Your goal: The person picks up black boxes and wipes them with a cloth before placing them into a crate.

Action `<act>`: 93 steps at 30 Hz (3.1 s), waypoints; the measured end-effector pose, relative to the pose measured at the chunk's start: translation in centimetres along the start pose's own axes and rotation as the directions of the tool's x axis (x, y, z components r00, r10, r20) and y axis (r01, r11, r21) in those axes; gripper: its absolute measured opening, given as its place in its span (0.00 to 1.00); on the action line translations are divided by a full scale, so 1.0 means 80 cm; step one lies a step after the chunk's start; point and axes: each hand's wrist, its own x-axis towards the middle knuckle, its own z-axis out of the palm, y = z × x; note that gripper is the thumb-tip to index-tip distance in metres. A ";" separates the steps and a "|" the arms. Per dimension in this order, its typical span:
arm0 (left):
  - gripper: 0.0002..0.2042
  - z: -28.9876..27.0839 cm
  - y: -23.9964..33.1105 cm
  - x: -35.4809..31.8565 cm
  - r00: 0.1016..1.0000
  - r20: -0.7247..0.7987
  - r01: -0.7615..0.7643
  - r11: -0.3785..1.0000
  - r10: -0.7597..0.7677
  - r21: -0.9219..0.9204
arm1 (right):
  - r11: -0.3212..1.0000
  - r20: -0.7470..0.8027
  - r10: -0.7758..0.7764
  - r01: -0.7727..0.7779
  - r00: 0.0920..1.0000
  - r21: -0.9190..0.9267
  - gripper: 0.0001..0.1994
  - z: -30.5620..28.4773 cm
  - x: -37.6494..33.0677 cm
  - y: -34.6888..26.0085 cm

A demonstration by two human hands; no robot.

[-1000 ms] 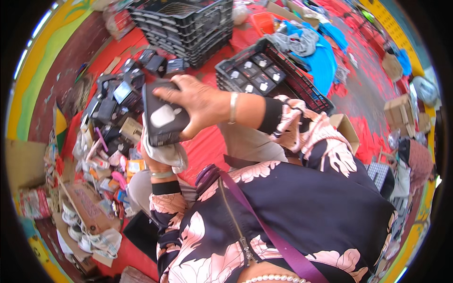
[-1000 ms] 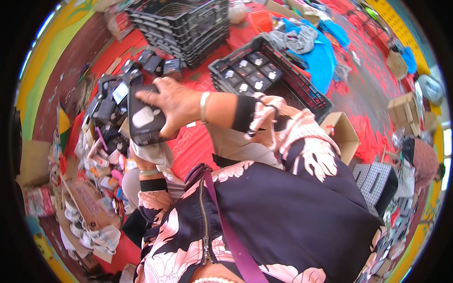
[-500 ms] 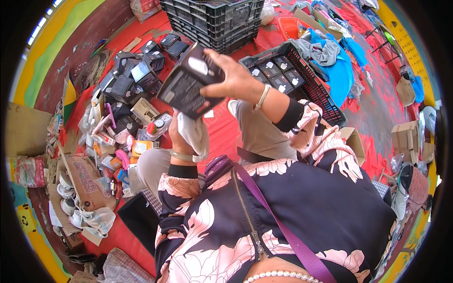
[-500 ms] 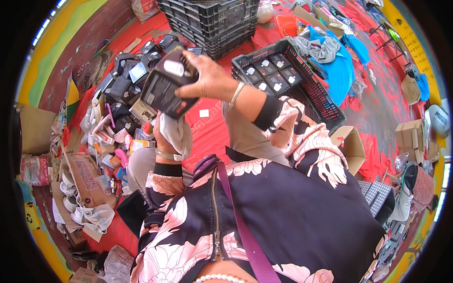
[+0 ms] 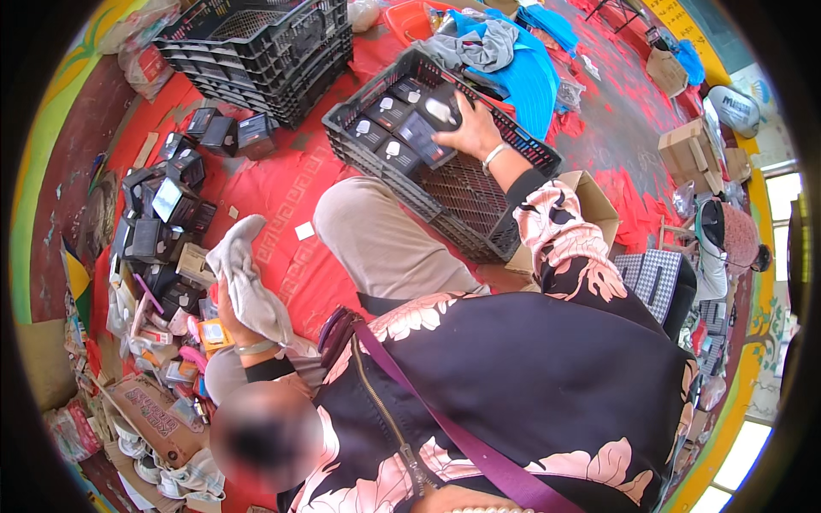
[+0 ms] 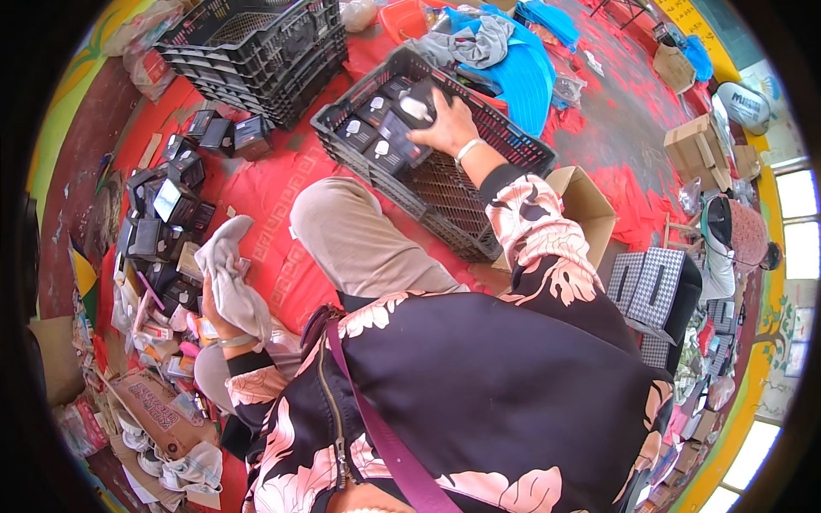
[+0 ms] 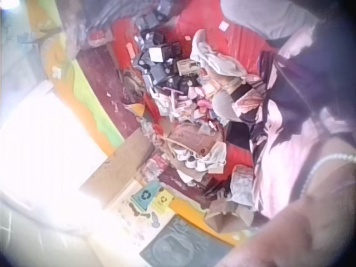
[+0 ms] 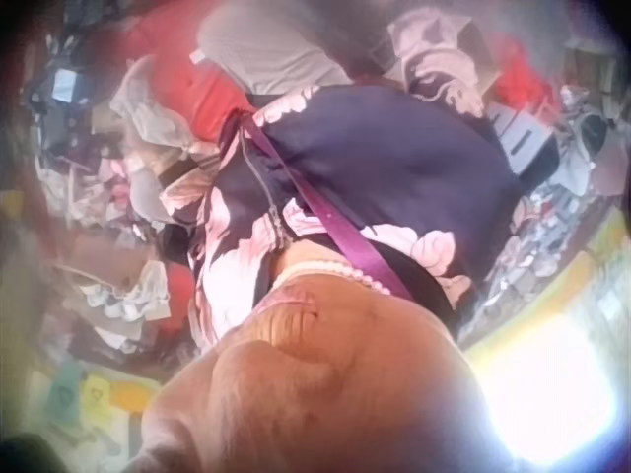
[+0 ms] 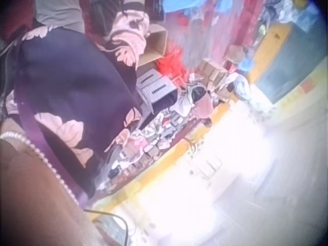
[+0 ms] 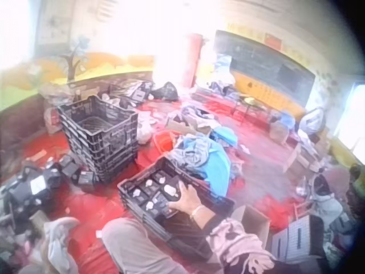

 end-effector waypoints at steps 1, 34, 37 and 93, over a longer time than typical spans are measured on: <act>0.22 -0.025 -0.003 0.006 0.997 0.073 0.030 0.999 -0.031 0.017 | 0.996 0.040 0.078 -0.076 0.996 -0.055 0.55 0.020 -0.009 0.028; 0.16 0.028 0.005 -0.002 0.998 -0.062 0.022 0.985 -0.033 -0.168 | 0.491 -0.101 -0.556 0.423 0.825 0.762 0.36 0.090 0.041 -0.204; 0.16 0.072 0.018 -0.003 0.998 -0.044 -0.052 0.983 0.045 -0.175 | 0.306 0.040 -0.898 0.556 0.439 0.773 0.43 0.040 -0.023 -0.329; 0.22 -0.036 0.122 -0.005 0.936 -0.196 -0.343 0.878 0.292 -0.335 | 0.081 0.472 -0.669 -0.574 0.575 0.815 0.14 0.134 -0.001 -0.409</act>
